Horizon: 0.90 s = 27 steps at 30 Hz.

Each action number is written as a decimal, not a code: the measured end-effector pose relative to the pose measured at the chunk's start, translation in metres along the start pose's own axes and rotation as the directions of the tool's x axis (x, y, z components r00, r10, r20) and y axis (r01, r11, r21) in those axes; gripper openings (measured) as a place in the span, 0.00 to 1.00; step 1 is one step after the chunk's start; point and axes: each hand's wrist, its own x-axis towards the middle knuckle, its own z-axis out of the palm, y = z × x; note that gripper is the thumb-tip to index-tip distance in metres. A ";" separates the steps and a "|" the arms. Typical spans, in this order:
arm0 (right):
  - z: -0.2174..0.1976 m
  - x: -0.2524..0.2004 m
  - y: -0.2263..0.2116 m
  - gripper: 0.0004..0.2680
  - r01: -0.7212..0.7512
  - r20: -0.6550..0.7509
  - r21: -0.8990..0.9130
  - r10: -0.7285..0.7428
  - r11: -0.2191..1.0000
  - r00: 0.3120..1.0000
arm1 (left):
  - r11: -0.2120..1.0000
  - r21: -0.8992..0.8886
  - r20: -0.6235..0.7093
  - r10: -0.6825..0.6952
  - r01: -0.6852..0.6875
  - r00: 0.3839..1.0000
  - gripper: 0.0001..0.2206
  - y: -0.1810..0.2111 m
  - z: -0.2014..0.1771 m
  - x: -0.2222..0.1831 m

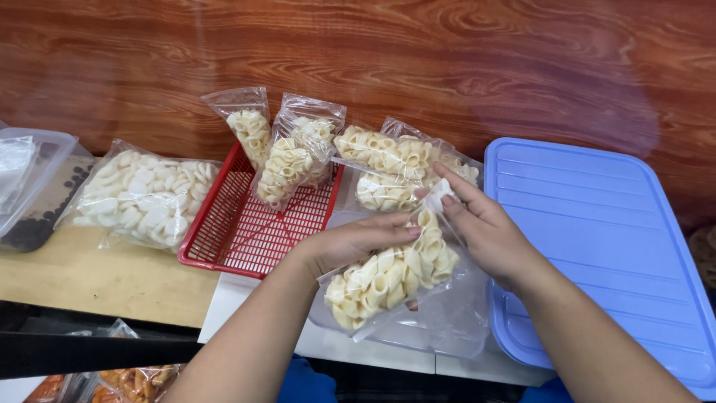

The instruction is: The person fills clear plastic bags with shell pasta from a red basket, then ties each bag closed by hand. The filled bags are placed into a clear plastic container on the counter.

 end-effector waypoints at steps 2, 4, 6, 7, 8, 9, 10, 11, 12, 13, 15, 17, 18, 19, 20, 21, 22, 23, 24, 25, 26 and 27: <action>0.004 -0.001 0.002 0.19 -0.093 -0.011 0.132 0.095 0.987 0.995 | 1.000 0.002 0.019 -0.010 0.010 1.000 0.27 -0.001 -0.002 -0.003; 0.004 0.001 0.004 0.18 -0.173 -0.005 0.260 0.180 0.950 0.984 | 1.000 0.010 0.037 -0.012 0.012 0.999 0.28 0.000 -0.005 -0.005; 0.002 0.002 0.008 0.16 -0.142 -0.030 0.272 0.156 0.952 0.987 | 1.000 0.023 0.068 -0.012 0.010 0.998 0.28 0.003 -0.007 -0.007; -0.003 0.004 0.005 0.16 -0.141 -0.029 0.272 0.154 0.952 0.988 | 1.000 0.024 0.067 -0.010 0.009 0.998 0.28 0.003 -0.008 -0.006; -0.007 0.007 0.003 0.16 -0.172 -0.037 0.321 0.194 0.931 0.980 | 1.000 0.030 0.081 -0.010 0.008 0.997 0.28 0.002 -0.010 -0.006; -0.011 0.010 0.001 0.16 -0.202 -0.044 0.369 0.234 0.907 0.971 | 0.999 0.036 0.094 -0.010 0.007 0.995 0.28 0.002 -0.011 -0.006; -0.009 0.008 -0.005 0.16 -0.199 -0.043 0.369 0.230 0.908 0.972 | 0.999 0.039 0.094 -0.008 0.004 0.996 0.28 0.003 -0.012 -0.006; -0.007 0.006 -0.010 0.17 -0.220 -0.033 0.404 0.254 0.888 0.967 | 0.999 0.046 0.109 -0.008 0.003 0.994 0.28 0.004 -0.013 -0.006; -0.005 0.002 -0.014 0.18 -0.246 -0.021 0.440 0.283 0.864 0.959 | 0.999 0.049 0.122 -0.012 0.006 0.992 0.28 0.003 -0.014 -0.006; -0.009 0.007 -0.006 0.18 -0.247 -0.020 0.441 0.285 0.863 0.958 | 0.999 0.048 0.121 -0.013 0.007 0.993 0.28 0.004 -0.016 -0.005; -0.016 0.014 0.011 0.18 -0.172 0.000 0.441 0.191 0.881 0.982 | 1.000 0.021 0.139 0.009 -0.012 0.990 0.27 0.005 -0.019 -0.002; -0.017 0.011 0.014 0.18 -0.145 0.065 0.347 0.130 0.927 0.989 | 0.998 -0.042 0.033 0.042 -0.041 0.999 0.25 0.004 -0.010 -0.006; -0.018 0.011 0.015 0.19 -0.102 0.136 0.248 0.070 0.963 0.988 | 0.992 -0.098 -0.073 0.074 -0.081 0.995 0.23 0.005 -0.006 -0.007; -0.020 0.012 0.013 0.19 -0.095 0.133 0.248 0.064 0.964 0.989 | 0.992 -0.091 -0.069 0.075 -0.082 0.995 0.23 0.006 -0.005 -0.005; -0.021 0.011 0.014 0.17 -0.096 0.143 0.160 0.073 0.982 0.987 | 0.990 -0.108 -0.128 0.082 -0.096 0.988 0.22 0.003 -0.003 -0.006; -0.022 0.009 0.014 0.15 -0.095 0.153 0.070 0.083 0.993 0.985 | 0.986 -0.123 -0.187 0.087 -0.111 0.979 0.22 0.000 -0.002 -0.007; -0.021 0.008 0.010 0.15 -0.084 0.153 0.069 0.073 0.994 0.986 | 0.987 -0.115 -0.184 0.093 -0.115 0.978 0.22 -0.011 -0.036 0.004; -0.020 0.006 0.005 0.14 -0.121 0.129 0.004 0.119 0.993 0.984 | 0.992 -0.073 -0.217 0.082 -0.100 0.973 0.22 -0.022 -0.070 0.016; -0.021 0.000 0.002 0.15 -0.168 0.096 -0.056 0.173 0.984 0.980 | 0.997 -0.038 -0.249 0.062 -0.074 0.967 0.23 -0.035 -0.102 0.028; -0.024 0.003 0.005 0.15 -0.168 0.092 -0.053 0.172 0.984 0.981 | 0.997 -0.035 -0.246 0.059 -0.070 0.968 0.23 -0.022 -0.063 0.016; -0.027 0.004 0.010 0.15 -0.174 0.081 -0.057 0.178 0.983 0.981 | 0.993 -0.110 -0.222 0.014 -0.040 0.975 0.24 -0.010 -0.024 0.004; -0.031 0.005 0.014 0.15 -0.180 0.071 -0.060 0.184 0.982 0.980 | 0.983 -0.184 -0.196 -0.029 -0.007 0.980 0.25 0.003 0.016 -0.007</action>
